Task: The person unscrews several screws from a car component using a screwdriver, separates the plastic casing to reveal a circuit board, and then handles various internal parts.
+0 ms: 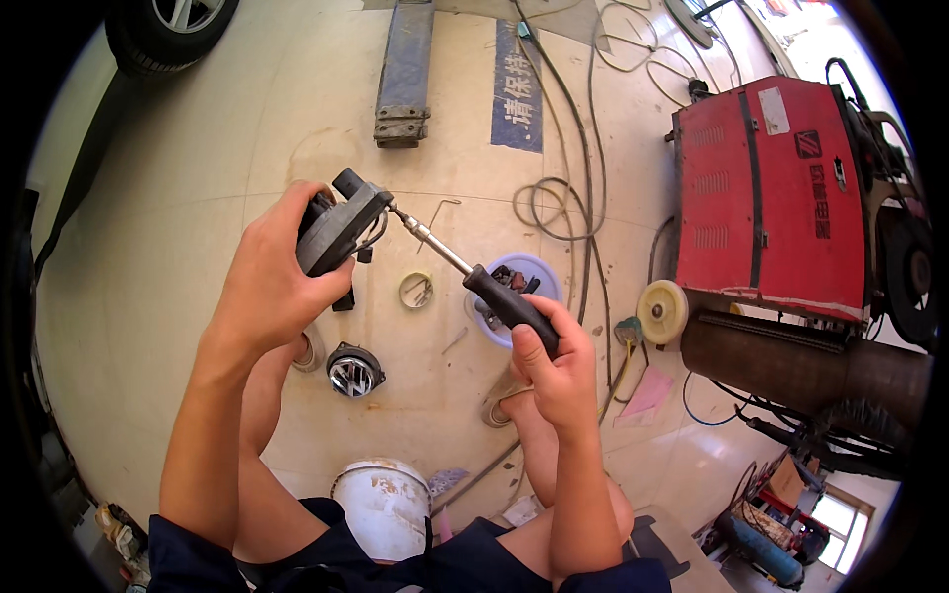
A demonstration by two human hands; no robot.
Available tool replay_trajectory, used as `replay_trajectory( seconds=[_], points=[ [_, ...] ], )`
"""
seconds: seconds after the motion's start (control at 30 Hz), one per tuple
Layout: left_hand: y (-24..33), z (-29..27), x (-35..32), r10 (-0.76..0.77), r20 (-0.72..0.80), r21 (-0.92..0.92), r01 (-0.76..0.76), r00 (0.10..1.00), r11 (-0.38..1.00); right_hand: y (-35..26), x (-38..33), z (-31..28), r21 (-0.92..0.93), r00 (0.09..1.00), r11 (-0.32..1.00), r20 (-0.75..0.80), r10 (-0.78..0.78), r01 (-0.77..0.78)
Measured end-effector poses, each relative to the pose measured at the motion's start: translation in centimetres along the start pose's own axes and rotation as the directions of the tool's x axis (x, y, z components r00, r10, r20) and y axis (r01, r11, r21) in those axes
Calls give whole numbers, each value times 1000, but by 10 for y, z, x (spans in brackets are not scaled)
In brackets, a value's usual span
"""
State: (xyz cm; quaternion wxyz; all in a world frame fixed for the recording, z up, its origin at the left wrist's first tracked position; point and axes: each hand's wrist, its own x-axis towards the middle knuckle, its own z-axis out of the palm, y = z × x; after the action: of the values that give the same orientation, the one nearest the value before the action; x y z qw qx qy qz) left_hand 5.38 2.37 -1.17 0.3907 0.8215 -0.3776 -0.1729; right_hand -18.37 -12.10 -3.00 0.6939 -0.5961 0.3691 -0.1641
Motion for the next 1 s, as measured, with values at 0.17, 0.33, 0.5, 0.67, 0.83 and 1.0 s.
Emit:
replay_trajectory(
  seconds=[0.17,0.33,0.5,0.67,0.83,1.0],
  points=[
    [5,-5,0,100,-50,-91,-104,994,990,8,1,-16,600,754,462,572,323,-653],
    [0,-5,0,138,-51,4,-138,989,990,-10,-8,6,115,994,991,98,53,-65],
    [3,-5,0,88,67,-83,-82,994,993,11,-12,14,-335,962,923,-120,-243,191],
    [0,-5,0,121,88,-66,-115,989,991,-8,-3,0,476,841,695,350,412,-539],
    [6,-6,3,-10,138,-75,21,990,997,11,-7,10,-202,978,957,49,-204,210],
    [-3,-8,3,134,108,-90,-124,985,988,1,-13,-3,459,811,709,515,279,-535]
  ],
)
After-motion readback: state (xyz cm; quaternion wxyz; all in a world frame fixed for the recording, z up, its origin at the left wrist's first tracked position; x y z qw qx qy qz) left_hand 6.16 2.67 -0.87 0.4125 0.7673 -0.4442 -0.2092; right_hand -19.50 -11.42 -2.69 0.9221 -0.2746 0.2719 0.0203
